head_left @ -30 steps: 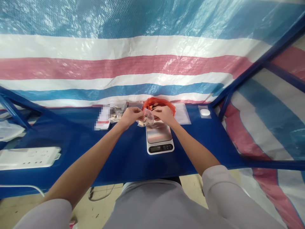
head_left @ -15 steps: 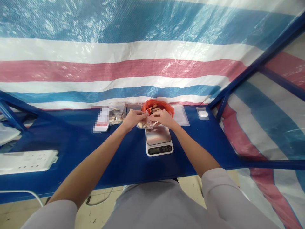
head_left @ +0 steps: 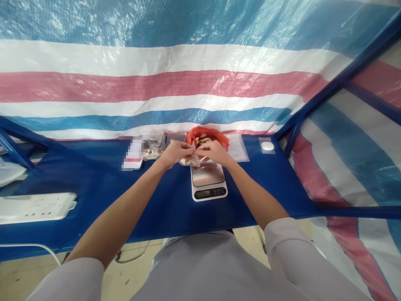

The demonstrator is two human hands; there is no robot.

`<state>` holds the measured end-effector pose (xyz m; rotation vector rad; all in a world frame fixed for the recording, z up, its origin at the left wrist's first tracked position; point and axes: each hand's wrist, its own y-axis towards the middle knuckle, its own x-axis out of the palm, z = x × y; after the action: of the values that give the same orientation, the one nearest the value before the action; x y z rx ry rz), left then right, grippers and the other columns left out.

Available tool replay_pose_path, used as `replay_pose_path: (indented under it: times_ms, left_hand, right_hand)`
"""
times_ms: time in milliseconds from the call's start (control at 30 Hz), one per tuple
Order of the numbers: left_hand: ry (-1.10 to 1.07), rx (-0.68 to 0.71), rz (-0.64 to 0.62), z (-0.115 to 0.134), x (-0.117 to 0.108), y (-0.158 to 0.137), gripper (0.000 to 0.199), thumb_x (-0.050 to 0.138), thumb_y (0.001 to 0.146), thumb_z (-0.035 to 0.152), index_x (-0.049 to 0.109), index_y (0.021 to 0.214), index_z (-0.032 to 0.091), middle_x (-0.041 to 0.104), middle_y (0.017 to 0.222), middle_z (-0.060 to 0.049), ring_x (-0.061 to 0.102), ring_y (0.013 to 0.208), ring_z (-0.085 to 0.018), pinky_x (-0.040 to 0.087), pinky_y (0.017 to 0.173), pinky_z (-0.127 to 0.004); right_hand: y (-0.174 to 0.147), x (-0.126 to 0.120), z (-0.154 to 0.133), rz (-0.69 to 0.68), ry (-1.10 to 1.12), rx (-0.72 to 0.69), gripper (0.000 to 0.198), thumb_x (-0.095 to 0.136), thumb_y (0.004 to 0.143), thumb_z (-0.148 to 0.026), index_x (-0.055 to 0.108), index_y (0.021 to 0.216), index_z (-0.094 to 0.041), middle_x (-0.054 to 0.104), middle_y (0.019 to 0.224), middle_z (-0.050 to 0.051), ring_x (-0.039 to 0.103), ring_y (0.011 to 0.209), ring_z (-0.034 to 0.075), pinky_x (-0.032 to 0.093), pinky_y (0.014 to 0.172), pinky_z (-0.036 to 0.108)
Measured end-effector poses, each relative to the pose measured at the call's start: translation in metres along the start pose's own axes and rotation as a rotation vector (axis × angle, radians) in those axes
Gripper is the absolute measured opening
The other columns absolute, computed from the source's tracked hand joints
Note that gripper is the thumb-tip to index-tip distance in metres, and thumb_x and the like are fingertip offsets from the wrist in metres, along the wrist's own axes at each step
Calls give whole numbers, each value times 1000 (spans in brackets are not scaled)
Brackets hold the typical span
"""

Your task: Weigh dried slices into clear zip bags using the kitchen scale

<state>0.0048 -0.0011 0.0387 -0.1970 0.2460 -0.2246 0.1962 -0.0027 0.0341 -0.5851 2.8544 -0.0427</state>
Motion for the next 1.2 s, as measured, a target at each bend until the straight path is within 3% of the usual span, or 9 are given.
replay_pose_path:
  times_ms: [167, 467, 700, 833, 1000, 1200]
  left_hand:
    - [116, 42, 38, 1, -2, -4, 20, 76, 65, 35, 74, 61, 15, 68, 57, -3, 61, 56, -14, 50, 57, -25]
    - [26, 43, 65, 2, -1, -4, 15, 73, 63, 30, 70, 62, 15, 65, 56, -1, 58, 55, -13, 46, 58, -25]
    - [183, 64, 128, 1, -16, -9, 26, 78, 63, 41, 71, 63, 16, 67, 58, -3, 57, 56, -14, 44, 55, -26]
    - [322, 82, 140, 6, -22, -14, 36, 80, 64, 51, 69, 62, 17, 67, 59, -3, 58, 57, -15, 42, 53, -26]
    - [232, 86, 32, 6, -13, -12, 41, 75, 71, 58, 68, 69, 18, 70, 63, -4, 63, 58, -16, 48, 55, -26]
    - [276, 94, 69, 6, 3, -5, 35, 69, 75, 51, 68, 65, 17, 67, 59, -3, 63, 56, -16, 46, 54, -26]
  right_hand:
    - [1, 6, -1, 38, 4, 13, 12, 74, 79, -23, 78, 75, -13, 71, 71, 4, 73, 68, 19, 65, 58, 28]
    - [9, 14, 9, 119, 15, -33, 14, 73, 76, -25, 74, 65, -17, 72, 69, 3, 72, 65, 19, 65, 63, 31]
    - [0, -1, 7, 255, -48, 18, 16, 71, 80, -29, 75, 69, -17, 74, 70, 5, 73, 66, 19, 64, 62, 29]
    - [-9, -5, 4, 235, -112, -4, 16, 71, 81, -31, 76, 72, -18, 74, 72, 5, 73, 68, 20, 63, 57, 28]
    - [-6, -1, 3, 196, -167, -57, 19, 75, 81, -39, 77, 80, -20, 76, 82, 5, 74, 71, 20, 63, 60, 29]
    - [-2, 0, 8, 171, -221, -115, 18, 71, 83, -37, 77, 81, -20, 77, 88, 4, 74, 74, 20, 61, 56, 27]
